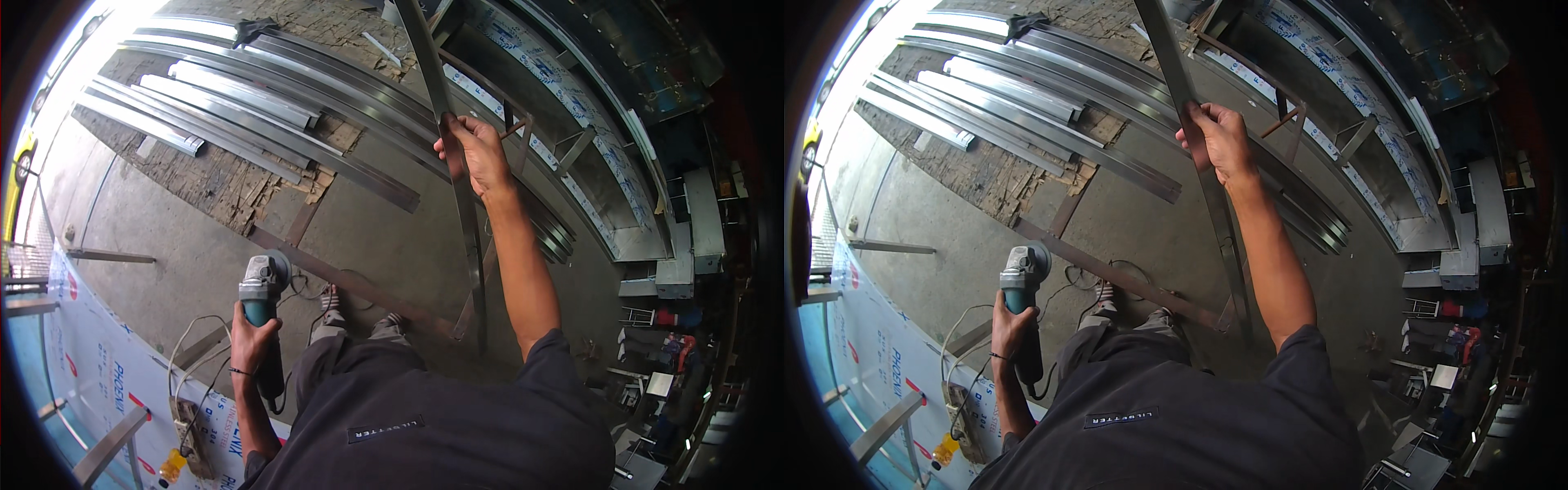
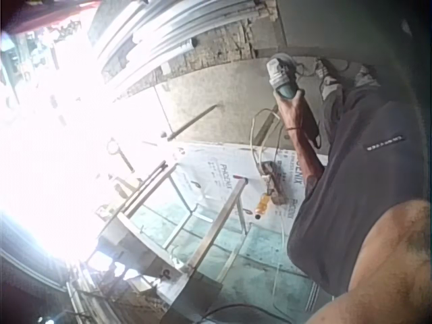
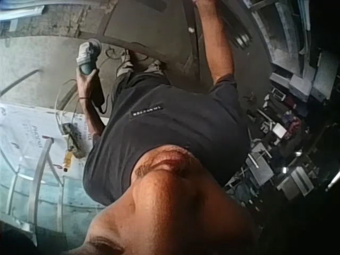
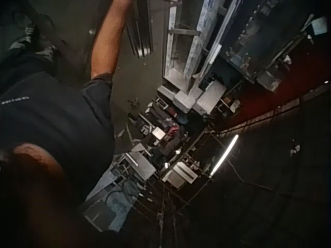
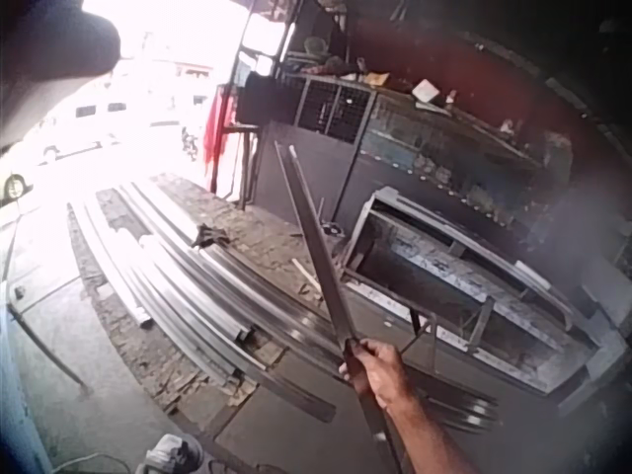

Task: The person holds an angle grinder in one hand while touching, lifting, and turning metal strips by hand on a worktable.

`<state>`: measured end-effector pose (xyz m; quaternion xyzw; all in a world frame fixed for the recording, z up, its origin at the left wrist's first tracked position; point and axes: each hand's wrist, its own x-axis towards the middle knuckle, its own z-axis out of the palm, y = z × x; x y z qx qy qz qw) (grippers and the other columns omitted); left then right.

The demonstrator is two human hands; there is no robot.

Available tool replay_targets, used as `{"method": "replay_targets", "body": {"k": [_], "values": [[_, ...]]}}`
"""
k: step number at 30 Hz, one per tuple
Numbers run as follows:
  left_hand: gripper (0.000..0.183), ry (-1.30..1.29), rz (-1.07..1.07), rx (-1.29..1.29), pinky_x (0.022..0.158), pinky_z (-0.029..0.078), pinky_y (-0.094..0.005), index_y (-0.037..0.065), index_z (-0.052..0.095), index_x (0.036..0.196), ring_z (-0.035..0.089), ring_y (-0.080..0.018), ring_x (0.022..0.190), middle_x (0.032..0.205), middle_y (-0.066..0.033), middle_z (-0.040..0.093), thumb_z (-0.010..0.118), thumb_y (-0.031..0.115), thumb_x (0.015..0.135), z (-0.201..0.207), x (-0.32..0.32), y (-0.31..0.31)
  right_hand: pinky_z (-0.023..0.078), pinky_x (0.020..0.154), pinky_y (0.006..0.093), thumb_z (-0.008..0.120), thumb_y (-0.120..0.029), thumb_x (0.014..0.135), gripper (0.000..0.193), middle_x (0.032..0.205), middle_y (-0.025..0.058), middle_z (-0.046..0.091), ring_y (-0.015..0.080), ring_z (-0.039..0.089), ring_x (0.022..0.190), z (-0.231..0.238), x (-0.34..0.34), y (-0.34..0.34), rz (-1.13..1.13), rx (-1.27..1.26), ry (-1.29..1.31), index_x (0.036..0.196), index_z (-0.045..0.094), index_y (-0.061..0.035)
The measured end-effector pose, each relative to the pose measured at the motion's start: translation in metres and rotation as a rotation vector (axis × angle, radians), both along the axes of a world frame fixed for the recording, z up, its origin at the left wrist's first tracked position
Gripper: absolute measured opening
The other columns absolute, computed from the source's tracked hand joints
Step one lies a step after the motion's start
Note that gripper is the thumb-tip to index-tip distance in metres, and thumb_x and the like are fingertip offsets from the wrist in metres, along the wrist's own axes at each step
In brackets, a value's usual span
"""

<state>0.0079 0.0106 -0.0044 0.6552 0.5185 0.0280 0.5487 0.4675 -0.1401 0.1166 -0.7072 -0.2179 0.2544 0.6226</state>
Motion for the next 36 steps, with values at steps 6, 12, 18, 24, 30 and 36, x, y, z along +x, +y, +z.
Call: {"method": "replay_targets", "body": {"k": [6,12,18,24,30,36], "values": [[0.062,-0.01,-0.019,0.038,0.076,0.057,-0.041,-0.003,0.055,0.124,0.07,-0.0273,0.082,0.097,-0.0186,0.068,0.08,0.022,0.074,-0.008,-0.005,-0.001,0.054,0.062,0.0255,0.071,-0.035,0.106,0.033,0.077,0.0075,0.074,0.011,0.067,0.063,-0.004,-0.002,-0.002,-0.008,0.017,0.002,0.093,0.069,-0.0048],[0.062,0.004,-0.016,0.024,0.076,0.058,-0.0416,-0.003,0.056,0.125,0.07,-0.0284,0.083,0.097,-0.0197,0.069,0.08,0.023,0.074,-0.001,-0.003,-0.001,0.054,0.062,0.0258,0.071,-0.036,0.106,0.034,0.077,0.0074,0.074,0.011,0.067,0.064,-0.008,-0.001,-0.004,0.001,0.021,0.021,0.093,0.069,-0.0052],[0.061,0.004,-0.001,0.012,0.072,0.058,-0.0405,-0.003,0.055,0.125,0.07,-0.0262,0.079,0.094,-0.0186,0.069,0.08,0.023,0.075,0.004,-0.004,-0.004,0.054,0.063,0.0257,0.07,-0.036,0.106,0.034,0.077,0.0079,0.074,0.0108,0.067,0.064,-0.012,-0.005,-0.004,0.003,0.016,0.037,0.093,0.068,-0.0047],[0.061,-0.004,-0.004,0.029,0.071,0.058,-0.0401,-0.002,0.055,0.125,0.07,-0.0252,0.077,0.093,-0.0179,0.069,0.08,0.023,0.076,0.005,-0.005,-0.004,0.053,0.064,0.0257,0.07,-0.036,0.106,0.034,0.077,0.0082,0.074,0.0109,0.066,0.064,-0.011,-0.01,-0.003,0.011,-0.006,0.035,0.093,0.068,-0.0042],[0.062,-0.002,-0.02,0.041,0.073,0.058,-0.0402,-0.003,0.055,0.126,0.07,-0.026,0.08,0.095,-0.0186,0.069,0.08,0.024,0.075,0.0,-0.01,-0.002,0.054,0.064,0.0257,0.07,-0.035,0.107,0.034,0.077,0.0083,0.074,0.0114,0.066,0.063,-0.02,-0.012,-0.001,0.03,-0.008,0.046,0.093,0.068,-0.0042],[0.063,0.001,-0.019,0.057,0.075,0.058,-0.041,-0.004,0.055,0.125,0.069,-0.0268,0.083,0.098,-0.0192,0.068,0.08,0.023,0.074,-0.004,-0.014,-0.001,0.053,0.062,0.0257,0.07,-0.035,0.106,0.034,0.076,0.0089,0.074,0.011,0.066,0.062,-0.027,-0.016,0.003,0.044,-0.006,0.055,0.091,0.068,-0.0046]]}}
